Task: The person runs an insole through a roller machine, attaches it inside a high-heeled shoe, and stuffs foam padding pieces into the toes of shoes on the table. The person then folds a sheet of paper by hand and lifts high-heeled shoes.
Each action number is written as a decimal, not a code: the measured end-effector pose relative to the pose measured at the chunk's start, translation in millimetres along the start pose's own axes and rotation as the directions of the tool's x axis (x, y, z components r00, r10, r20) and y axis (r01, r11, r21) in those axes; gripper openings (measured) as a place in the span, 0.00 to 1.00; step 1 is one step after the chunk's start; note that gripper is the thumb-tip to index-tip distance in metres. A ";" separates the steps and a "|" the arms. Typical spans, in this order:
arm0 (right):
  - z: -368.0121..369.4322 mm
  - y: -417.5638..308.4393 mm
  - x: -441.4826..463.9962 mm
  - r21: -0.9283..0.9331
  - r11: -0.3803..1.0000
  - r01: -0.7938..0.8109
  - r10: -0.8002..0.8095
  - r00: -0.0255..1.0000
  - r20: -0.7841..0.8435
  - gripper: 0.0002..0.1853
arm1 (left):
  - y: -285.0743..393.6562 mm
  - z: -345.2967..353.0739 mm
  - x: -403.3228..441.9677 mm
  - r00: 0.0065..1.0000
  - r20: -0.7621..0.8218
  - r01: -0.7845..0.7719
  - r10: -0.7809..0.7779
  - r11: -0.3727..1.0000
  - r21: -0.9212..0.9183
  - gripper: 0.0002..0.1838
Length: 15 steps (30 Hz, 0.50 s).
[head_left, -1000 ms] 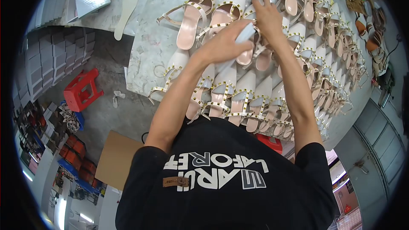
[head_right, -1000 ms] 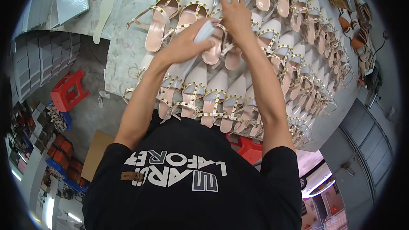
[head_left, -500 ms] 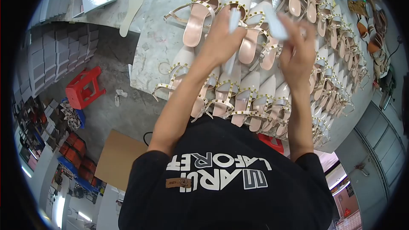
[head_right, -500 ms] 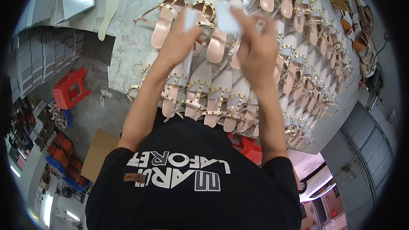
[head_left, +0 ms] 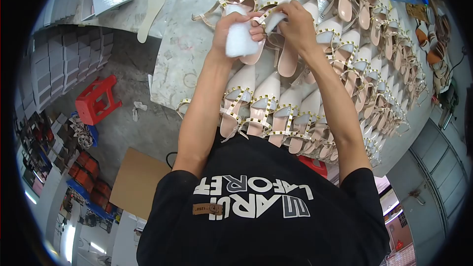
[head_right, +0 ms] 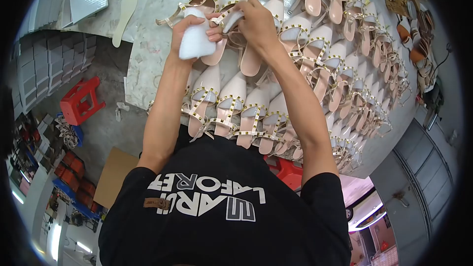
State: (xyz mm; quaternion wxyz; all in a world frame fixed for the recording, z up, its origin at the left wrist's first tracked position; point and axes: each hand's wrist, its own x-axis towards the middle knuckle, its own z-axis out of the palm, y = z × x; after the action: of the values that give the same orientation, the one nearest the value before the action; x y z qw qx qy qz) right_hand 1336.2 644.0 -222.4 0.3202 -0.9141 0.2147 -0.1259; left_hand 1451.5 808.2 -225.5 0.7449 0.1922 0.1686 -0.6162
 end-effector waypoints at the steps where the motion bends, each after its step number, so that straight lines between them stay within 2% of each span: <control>1: 4.9 -0.7 4.5 -0.160 0.986 -0.051 0.046 0.998 -0.029 0.22 | 1.7 0.9 -2.6 0.999 0.036 -0.011 0.011 1.000 0.001 0.27; 2: 7.6 -5.1 7.6 -0.160 0.986 -0.051 0.046 0.998 -0.030 0.22 | 2.5 -2.5 -3.4 0.995 0.090 0.046 -0.041 0.998 -0.053 0.25; 5: 14.4 -14.4 21.4 -0.563 0.826 0.011 -0.099 0.987 -0.127 0.20 | 2.8 -10.2 -0.3 0.990 0.116 0.082 -0.076 0.996 -0.047 0.24; 6: 15.3 -13.3 27.6 -0.637 0.768 0.058 -0.253 0.942 -0.219 0.19 | 1.5 -11.7 0.5 0.989 0.129 0.074 -0.070 0.997 -0.026 0.24; 7: 17.1 -14.7 28.0 -0.637 0.768 0.064 -0.254 0.944 -0.211 0.19 | 1.0 -14.2 0.4 0.990 0.126 0.071 -0.067 0.997 -0.034 0.24; 8: 18.4 -18.1 26.9 -0.562 0.827 -0.015 -0.056 0.992 -0.110 0.19 | 0.3 -16.6 0.2 0.984 0.159 0.085 -0.079 0.996 -0.035 0.25; 9: 20.1 -20.4 26.1 -0.495 0.861 -0.118 0.139 0.990 0.006 0.19 | 0.0 -18.3 0.8 0.976 0.194 0.103 -0.094 0.994 -0.033 0.25; 10: 26.0 -17.1 30.6 -0.500 0.858 -0.120 0.142 0.990 0.007 0.19 | -0.2 -19.6 2.2 0.976 0.196 0.107 -0.098 0.994 -0.037 0.25; 12: 36.5 -10.4 38.7 -0.524 0.829 -0.196 0.156 0.980 -0.120 0.21 | -3.5 -17.6 0.9 0.988 0.117 0.086 -0.097 0.992 0.096 0.24; 13: 35.2 -7.4 37.0 -0.528 0.827 -0.195 0.149 0.980 -0.129 0.21 | -2.5 -14.2 1.1 0.987 0.128 0.083 -0.095 0.991 0.101 0.24; 15: 26.0 -11.0 25.1 -0.359 0.905 -0.227 0.174 0.969 -0.175 0.23 | -6.0 -3.5 -8.0 0.989 0.137 0.027 -0.053 0.982 0.186 0.28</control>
State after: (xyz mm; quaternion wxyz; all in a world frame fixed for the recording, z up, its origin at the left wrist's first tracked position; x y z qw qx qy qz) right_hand 1371.2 653.6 -233.0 0.1344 -0.9204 0.3496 -0.1118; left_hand 1444.1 815.8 -225.1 0.7214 0.2124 0.0615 -0.6563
